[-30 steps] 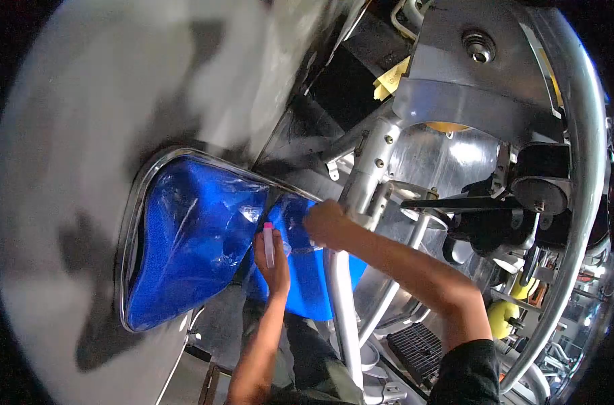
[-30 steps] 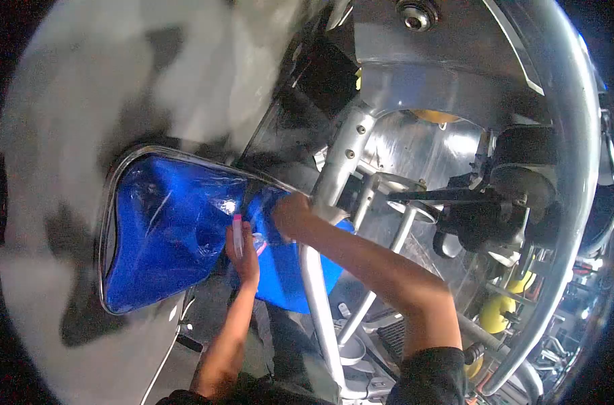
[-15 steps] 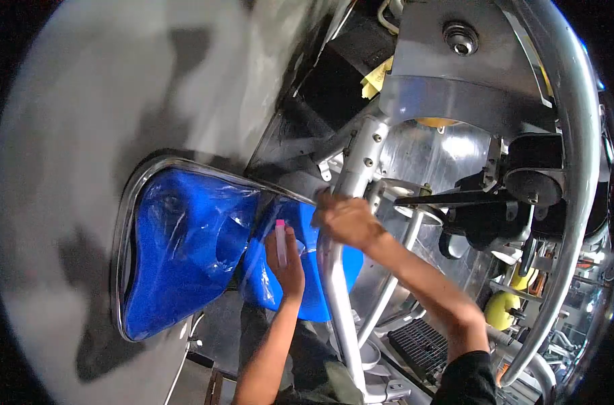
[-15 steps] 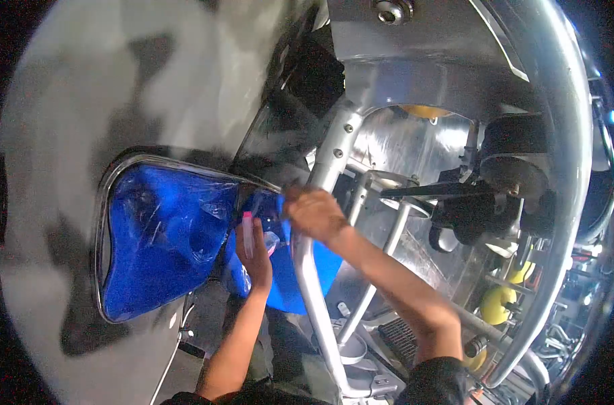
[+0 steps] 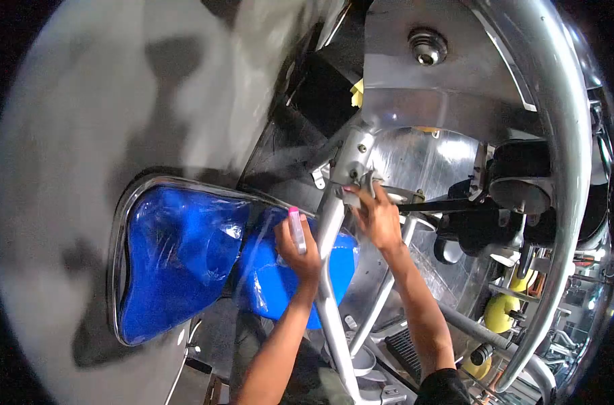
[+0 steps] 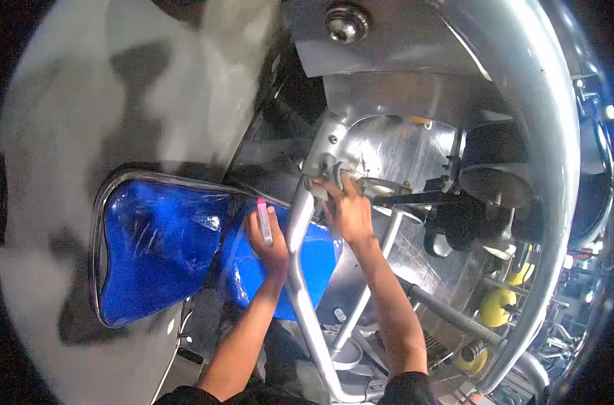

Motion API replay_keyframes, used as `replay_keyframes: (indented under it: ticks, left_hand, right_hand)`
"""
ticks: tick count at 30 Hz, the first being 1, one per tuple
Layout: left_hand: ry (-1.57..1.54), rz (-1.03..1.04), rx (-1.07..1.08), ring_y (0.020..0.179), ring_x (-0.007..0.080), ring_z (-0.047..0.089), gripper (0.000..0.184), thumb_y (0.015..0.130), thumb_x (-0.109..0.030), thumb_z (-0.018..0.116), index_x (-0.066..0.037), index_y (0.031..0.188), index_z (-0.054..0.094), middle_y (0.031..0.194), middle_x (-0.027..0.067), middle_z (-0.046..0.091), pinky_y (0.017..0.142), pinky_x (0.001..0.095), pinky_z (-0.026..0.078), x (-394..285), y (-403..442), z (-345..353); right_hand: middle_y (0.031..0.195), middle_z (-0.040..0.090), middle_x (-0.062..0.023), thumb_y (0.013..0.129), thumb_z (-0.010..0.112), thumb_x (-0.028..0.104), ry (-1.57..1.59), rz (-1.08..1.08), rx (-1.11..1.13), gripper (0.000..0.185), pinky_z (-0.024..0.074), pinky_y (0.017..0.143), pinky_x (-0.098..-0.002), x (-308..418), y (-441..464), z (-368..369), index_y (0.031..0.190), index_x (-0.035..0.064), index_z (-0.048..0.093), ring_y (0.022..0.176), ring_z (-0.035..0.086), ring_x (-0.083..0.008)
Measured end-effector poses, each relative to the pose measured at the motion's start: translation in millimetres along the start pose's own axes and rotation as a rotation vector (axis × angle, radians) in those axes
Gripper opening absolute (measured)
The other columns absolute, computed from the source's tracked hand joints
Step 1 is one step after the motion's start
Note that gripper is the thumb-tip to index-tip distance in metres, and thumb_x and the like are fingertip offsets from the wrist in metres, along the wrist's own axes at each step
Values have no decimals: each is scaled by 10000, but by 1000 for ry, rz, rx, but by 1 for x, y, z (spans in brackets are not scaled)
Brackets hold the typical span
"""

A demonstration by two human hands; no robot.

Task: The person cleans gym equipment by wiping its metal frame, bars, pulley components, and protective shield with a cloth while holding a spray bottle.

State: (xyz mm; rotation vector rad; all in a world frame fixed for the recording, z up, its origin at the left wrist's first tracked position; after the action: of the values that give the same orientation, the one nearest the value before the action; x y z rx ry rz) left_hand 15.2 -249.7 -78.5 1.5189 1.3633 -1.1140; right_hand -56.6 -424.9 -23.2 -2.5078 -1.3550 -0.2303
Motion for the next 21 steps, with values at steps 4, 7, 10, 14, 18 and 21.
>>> replay_keyframes:
  ticks: [4,7,10,14,18,21]
  left_hand:
    - [114,8,-34,749,386,560,202,937,-195,610,6,955,601,841,187,572,656,469,428,7,-6,3]
    - [279,-17,-5,805,388,572,196,928,-194,615,-13,999,594,870,181,580,680,463,430,12,-5,4]
    - [265,159,-20,792,409,553,190,931,-200,609,-18,899,561,820,202,559,687,486,407,-7,-5,4]
    - [223,126,46,809,407,564,169,925,-188,610,-27,901,565,837,198,570,690,502,404,-2,-1,3]
    - [298,201,41,828,404,567,125,899,-144,610,-28,898,564,859,188,578,683,500,419,-2,-4,6]
    - [282,233,93,825,402,562,121,865,-117,623,-30,933,571,873,182,584,679,499,426,-9,0,7]
  right_hand:
    - [1219,566,-103,751,740,235,-130,-399,-101,496,556,821,-420,33,-10,1,1230,250,613,1026,627,-288]
    - [1271,556,-81,743,735,234,-105,-427,233,440,543,861,-417,59,-4,-2,1176,243,654,1085,606,-265]
    - [1263,569,-90,747,718,213,-293,-370,230,290,546,846,-404,47,47,28,1035,185,712,1115,597,-278]
    - [1192,639,-123,745,720,217,-561,-373,328,239,553,815,-391,74,92,48,941,81,725,1063,643,-288]
    - [883,732,-136,738,749,258,-430,-521,822,246,567,746,-421,111,85,45,860,43,750,856,715,-317]
    - [924,733,-132,747,750,260,-570,-415,745,243,567,732,-410,95,108,73,902,73,761,902,717,-277]
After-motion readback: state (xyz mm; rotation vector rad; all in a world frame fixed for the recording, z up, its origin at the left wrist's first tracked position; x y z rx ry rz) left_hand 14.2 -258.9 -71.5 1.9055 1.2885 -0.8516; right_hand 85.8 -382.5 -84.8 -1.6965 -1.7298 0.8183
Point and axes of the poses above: each hand's wrist, its own y-axis towards the middle knuckle, its own z-axis out of the palm, x = y × z, the point moved 6 cm from there along y, towards the middle knuckle
